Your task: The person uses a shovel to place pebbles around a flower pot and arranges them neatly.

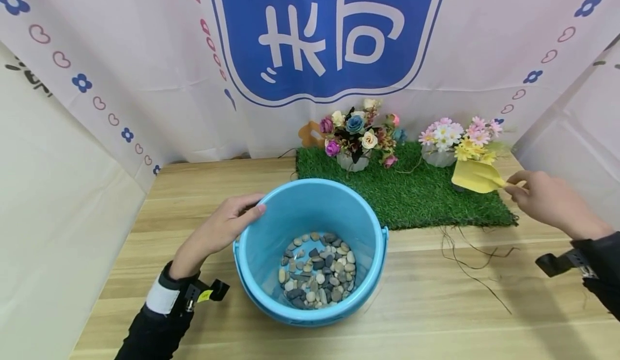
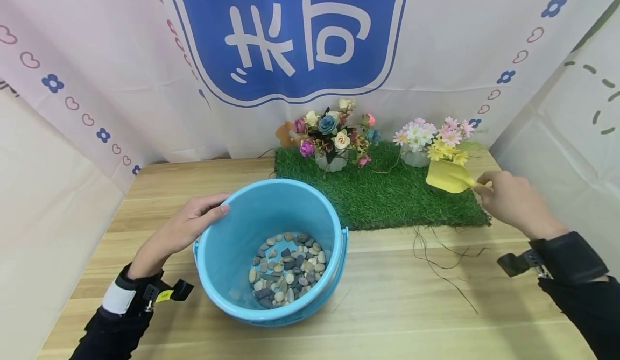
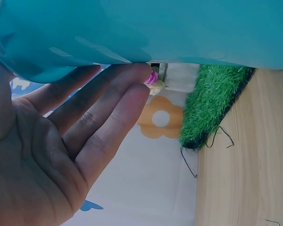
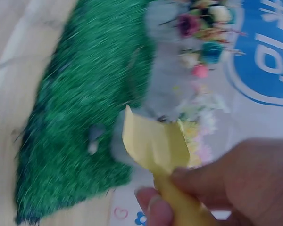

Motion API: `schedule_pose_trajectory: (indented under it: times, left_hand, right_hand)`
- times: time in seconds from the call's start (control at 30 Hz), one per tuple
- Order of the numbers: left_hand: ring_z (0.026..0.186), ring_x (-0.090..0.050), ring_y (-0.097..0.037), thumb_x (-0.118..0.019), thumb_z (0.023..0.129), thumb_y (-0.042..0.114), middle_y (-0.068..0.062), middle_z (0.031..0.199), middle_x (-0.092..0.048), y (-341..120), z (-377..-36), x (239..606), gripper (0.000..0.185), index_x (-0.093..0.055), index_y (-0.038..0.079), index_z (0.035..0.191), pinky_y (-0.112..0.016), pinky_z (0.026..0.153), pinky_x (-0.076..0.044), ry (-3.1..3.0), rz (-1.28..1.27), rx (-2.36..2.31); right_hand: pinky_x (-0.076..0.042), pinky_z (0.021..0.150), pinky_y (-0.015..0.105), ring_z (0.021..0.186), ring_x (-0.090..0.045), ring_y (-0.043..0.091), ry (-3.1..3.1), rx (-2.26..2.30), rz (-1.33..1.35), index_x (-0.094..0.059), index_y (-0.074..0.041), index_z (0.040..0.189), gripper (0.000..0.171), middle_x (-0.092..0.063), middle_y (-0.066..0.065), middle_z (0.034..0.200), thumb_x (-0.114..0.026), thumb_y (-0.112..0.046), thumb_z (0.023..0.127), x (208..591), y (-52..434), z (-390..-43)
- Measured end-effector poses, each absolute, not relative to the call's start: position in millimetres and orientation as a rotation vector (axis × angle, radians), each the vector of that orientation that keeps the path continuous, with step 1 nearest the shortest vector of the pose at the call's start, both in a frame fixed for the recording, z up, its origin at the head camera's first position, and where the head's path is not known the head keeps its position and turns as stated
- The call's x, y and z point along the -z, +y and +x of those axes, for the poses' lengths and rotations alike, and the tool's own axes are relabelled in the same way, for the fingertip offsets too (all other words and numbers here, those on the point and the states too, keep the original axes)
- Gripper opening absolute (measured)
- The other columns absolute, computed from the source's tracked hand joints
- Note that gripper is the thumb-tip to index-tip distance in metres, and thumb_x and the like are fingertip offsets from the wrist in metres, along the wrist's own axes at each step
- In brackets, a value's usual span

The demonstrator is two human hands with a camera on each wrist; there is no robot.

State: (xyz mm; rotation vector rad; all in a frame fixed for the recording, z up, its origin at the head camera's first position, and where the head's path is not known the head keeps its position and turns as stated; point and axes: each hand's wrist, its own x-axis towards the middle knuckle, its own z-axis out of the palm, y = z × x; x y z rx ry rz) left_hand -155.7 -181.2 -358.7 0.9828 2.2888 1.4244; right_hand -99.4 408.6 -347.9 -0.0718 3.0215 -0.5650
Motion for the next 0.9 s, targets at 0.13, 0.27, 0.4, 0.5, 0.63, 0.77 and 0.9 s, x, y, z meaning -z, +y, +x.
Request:
schedule_pose_trajectory:
  times: [0.13,0.27,0.4,0.5,0.63,0.77,0.9]
  left_hand:
    - [0.075,-0.075,-0.021,-0.044,0.109,0.011,-0.017,0.103,-0.072,-181,-156,359,0.035,-0.056,-0.007,0.137,-0.038,0.06,-0.063,2.287,0.979,-1.427]
    - [0.072,-0.074,-0.022,-0.044,0.109,0.012,-0.014,0.1,-0.072,-181,-155,359,0.034,-0.057,-0.005,0.136,-0.038,0.059,-0.063,2.286,0.97,-1.423]
    - [0.07,-0.074,-0.022,-0.045,0.109,0.012,-0.012,0.097,-0.072,-181,-155,358,0.033,-0.058,-0.005,0.134,-0.038,0.058,-0.063,2.294,0.969,-1.417]
    - [0.071,-0.074,-0.022,-0.044,0.109,0.012,-0.013,0.098,-0.072,-181,-155,358,0.033,-0.058,-0.005,0.135,-0.038,0.059,-0.063,2.29,0.971,-1.418]
    - [0.072,-0.074,-0.022,-0.044,0.109,0.012,-0.014,0.1,-0.072,-181,-155,358,0.034,-0.057,-0.006,0.136,-0.038,0.059,-0.063,2.29,0.969,-1.42]
    - [0.072,-0.074,-0.022,-0.045,0.109,0.012,-0.015,0.101,-0.072,-181,-155,359,0.035,-0.057,-0.006,0.136,-0.038,0.06,-0.063,2.291,0.961,-1.417]
    - [0.072,-0.074,-0.022,-0.045,0.109,0.012,-0.016,0.101,-0.072,-181,-155,359,0.035,-0.057,-0.006,0.136,-0.038,0.06,-0.063,2.293,0.957,-1.415]
  right_hand:
    - [-0.049,0.049,0.03,0.059,-0.059,0.018,2.918,0.76,-0.164,-0.058,0.018,0.12,0.03,-0.068,0.002,0.076,-0.056,-0.006,0.104,338,403,-97]
    - [-0.048,0.047,0.028,0.055,-0.055,0.019,2.797,0.939,-0.218,-0.063,0.008,0.123,0.026,-0.065,0.0,0.072,-0.058,-0.01,0.105,323,392,-93]
    - [-0.049,0.046,0.03,0.056,-0.054,0.021,2.709,1.085,-0.349,-0.064,0.0,0.125,0.023,-0.067,0.005,0.079,-0.058,-0.008,0.105,307,374,-93]
    - [-0.052,0.048,0.031,0.061,-0.058,0.022,2.662,1.158,-0.46,-0.064,-0.001,0.128,0.024,-0.069,0.008,0.087,-0.056,-0.005,0.105,293,357,-96]
    - [-0.055,0.055,0.031,0.068,-0.06,0.023,2.614,1.182,-0.533,-0.064,-0.005,0.13,0.026,-0.069,0.008,0.092,-0.056,-0.009,0.106,274,327,-101]
    - [-0.049,0.047,0.028,0.059,-0.055,0.021,2.57,1.172,-0.743,-0.069,-0.01,0.123,0.021,-0.066,0.004,0.084,-0.058,-0.008,0.105,262,293,-110]
    - [-0.04,0.04,0.025,0.05,-0.045,0.014,2.55,1.094,-0.986,-0.073,-0.014,0.115,0.018,-0.062,-0.004,0.077,-0.061,-0.009,0.103,258,257,-119]
